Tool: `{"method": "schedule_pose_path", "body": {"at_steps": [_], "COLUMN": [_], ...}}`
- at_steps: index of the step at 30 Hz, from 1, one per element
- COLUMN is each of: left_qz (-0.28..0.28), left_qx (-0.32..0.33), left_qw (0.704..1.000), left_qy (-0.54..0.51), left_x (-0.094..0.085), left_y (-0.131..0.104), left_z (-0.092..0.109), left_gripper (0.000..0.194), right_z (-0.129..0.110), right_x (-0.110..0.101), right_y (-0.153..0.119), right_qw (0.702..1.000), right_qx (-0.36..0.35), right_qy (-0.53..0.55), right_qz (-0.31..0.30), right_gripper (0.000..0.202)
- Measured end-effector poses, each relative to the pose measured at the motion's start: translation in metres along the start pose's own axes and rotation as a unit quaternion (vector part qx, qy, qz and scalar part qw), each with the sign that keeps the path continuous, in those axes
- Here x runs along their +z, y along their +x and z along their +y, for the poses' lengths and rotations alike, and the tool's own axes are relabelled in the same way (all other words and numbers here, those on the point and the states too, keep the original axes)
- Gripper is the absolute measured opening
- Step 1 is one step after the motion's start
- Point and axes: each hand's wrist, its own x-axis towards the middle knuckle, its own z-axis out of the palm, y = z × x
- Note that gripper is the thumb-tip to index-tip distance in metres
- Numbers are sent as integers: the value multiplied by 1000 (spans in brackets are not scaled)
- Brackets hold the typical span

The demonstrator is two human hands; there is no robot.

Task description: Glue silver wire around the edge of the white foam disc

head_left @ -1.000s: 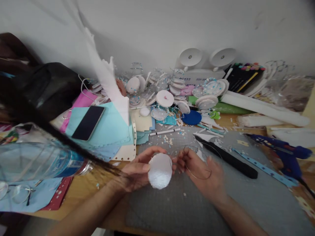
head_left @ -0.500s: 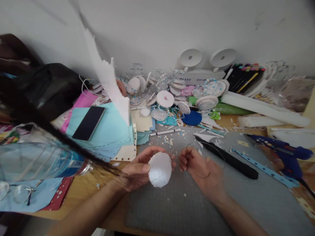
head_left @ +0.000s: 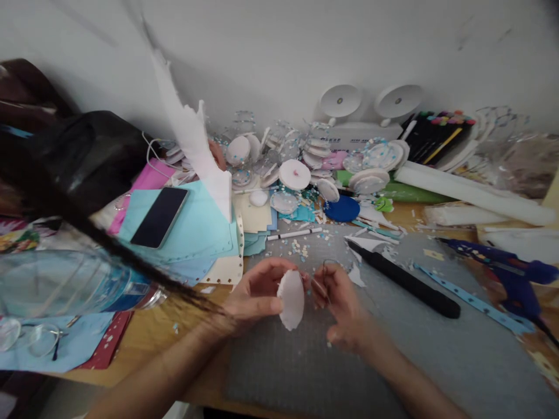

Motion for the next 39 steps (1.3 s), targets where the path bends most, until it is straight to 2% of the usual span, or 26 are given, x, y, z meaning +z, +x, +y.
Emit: {"method": "schedule_pose_path", "body": {"at_steps": [4, 11, 19, 26, 30, 35, 37, 39], "left_qz": [-13, -22, -27, -15, 18, 88, 109, 128], "left_qx": [8, 19, 0, 21, 44, 27, 19, 22], "left_qw": [999, 999, 1000, 999, 998, 995, 992, 988], "left_qy": [30, 21, 13, 46, 50, -24, -57, -79], "left_x": [-1, -2, -1, -3, -1, 5, 5, 4], "left_y": [0, 1, 2, 2, 1, 1, 1, 2], "left_z": [-4, -8, -8, -10, -10, -4, -3, -2], "left_gripper": [48, 49, 48, 47, 43, 42, 42, 42], "right_z": [1, -7, 3, -6, -11, -21, -22, -20], "right_x": [9, 16, 18, 19, 17, 16, 16, 17], "right_y": [-7, -9, -8, -6, -4, 0, 0, -2], "right_qw": [998, 997, 998, 996, 998, 995, 991, 986], "right_qx": [-30, 21, 48, 81, 62, 54, 76, 110], "right_qy": [-39, -62, -2, 31, 32, 69, 103, 126], "right_qz": [-25, -33, -30, -20, 0, 47, 25, -26], "right_gripper": [79, 77, 87, 85, 80, 70, 58, 43]}}
